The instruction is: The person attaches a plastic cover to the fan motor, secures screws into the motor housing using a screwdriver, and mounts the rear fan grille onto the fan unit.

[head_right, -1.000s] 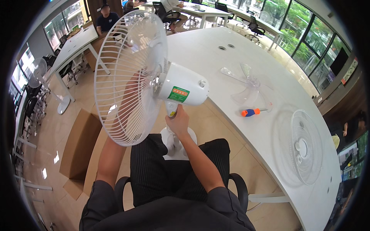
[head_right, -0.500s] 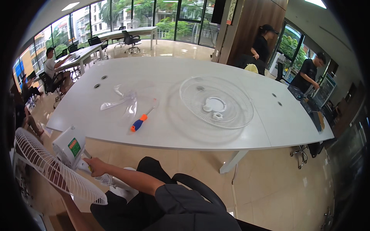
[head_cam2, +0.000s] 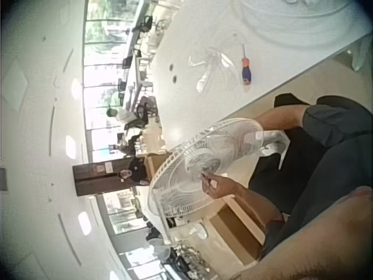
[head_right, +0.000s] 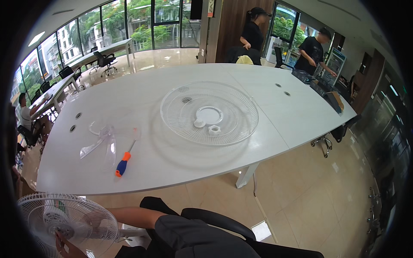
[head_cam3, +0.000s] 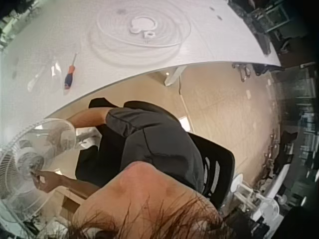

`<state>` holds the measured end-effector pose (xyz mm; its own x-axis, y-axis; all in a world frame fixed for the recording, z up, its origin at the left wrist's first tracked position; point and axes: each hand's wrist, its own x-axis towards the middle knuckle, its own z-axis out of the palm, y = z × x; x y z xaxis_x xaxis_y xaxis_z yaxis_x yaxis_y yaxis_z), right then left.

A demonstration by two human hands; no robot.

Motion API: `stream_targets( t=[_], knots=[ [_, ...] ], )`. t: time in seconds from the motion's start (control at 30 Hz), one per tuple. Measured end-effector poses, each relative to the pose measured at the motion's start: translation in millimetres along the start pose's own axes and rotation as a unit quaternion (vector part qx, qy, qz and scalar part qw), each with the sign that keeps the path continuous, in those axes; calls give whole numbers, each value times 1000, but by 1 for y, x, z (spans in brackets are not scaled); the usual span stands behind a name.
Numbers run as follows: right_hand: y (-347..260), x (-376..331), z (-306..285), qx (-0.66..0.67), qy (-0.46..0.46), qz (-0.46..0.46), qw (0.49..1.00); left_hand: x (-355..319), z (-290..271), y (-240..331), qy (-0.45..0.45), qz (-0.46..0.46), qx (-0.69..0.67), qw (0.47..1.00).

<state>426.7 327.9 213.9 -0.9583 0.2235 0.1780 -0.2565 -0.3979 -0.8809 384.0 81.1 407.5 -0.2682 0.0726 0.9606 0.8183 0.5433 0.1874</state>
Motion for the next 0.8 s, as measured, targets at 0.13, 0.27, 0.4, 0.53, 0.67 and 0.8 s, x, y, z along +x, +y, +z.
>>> stream_targets(
  t=[0.13, 0.27, 0.4, 0.53, 0.67, 0.8],
  knots=[
    [-1, -16, -21, -27, 9, -2, 1000, 0, 11, 22, 35, -10, -25, 999],
    [-2, -24, -15, -49, -7, 0, 999, 2, 9, 30, 14, -20, 11, 1000],
    [-9, -33, 8, -72, -30, 1, 997, 7, 5, 18, 11, -31, 48, 998],
    [-21, -52, 31, -108, -49, 9, 993, 5, 5, 13, 12, -5, 27, 1000],
    [-16, -91, 13, -66, 9, 11, 998, 0, 14, 13, 9, 16, 18, 1000],
    [-22, -113, 58, 111, 100, -60, 987, -19, -5, -63, -98, -8, -46, 994]
  ],
)
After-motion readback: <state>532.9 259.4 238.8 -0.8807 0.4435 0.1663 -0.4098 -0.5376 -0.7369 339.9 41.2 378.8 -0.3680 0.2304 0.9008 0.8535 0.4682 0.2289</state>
